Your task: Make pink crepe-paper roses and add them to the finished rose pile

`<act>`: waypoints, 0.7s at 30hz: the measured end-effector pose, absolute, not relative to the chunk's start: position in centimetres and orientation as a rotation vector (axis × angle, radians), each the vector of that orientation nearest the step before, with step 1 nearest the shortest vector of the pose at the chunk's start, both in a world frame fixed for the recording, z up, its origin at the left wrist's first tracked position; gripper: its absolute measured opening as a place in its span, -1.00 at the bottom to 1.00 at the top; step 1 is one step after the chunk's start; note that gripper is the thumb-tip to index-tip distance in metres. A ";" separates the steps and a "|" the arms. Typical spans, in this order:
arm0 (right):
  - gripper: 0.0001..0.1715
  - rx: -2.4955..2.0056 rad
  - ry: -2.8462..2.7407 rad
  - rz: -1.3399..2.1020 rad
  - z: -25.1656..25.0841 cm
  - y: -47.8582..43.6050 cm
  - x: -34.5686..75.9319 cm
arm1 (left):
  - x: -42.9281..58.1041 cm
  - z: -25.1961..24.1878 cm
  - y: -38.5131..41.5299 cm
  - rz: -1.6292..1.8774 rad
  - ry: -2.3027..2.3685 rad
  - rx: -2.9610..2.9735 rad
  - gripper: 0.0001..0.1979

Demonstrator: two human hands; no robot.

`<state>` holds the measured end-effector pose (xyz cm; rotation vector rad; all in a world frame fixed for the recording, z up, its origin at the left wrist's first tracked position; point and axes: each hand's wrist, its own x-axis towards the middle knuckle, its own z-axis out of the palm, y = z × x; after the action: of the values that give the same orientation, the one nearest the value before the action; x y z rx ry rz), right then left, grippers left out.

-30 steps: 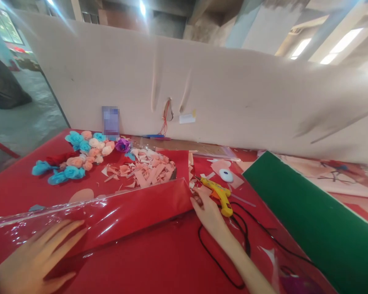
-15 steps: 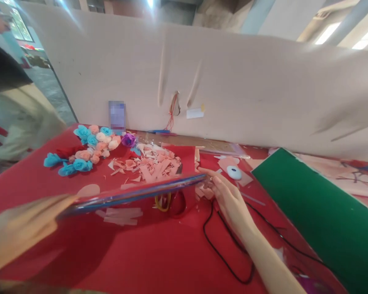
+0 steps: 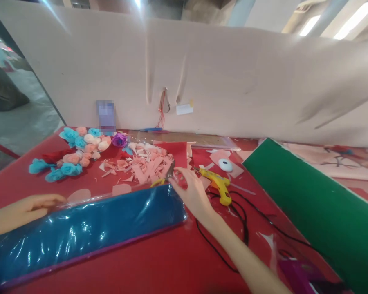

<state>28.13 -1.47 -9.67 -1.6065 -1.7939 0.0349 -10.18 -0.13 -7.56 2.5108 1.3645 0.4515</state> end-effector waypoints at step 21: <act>-0.54 -1.993 -1.937 -0.611 -10.2 -5.9 27.6 | -2.9 -10.1 -2.6 0.066 0.608 3.291 -0.39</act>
<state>27.59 -5.91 -10.19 -1.9930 -1.9365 -0.6112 -2.86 -2.61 -10.14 3.2908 0.6077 0.0655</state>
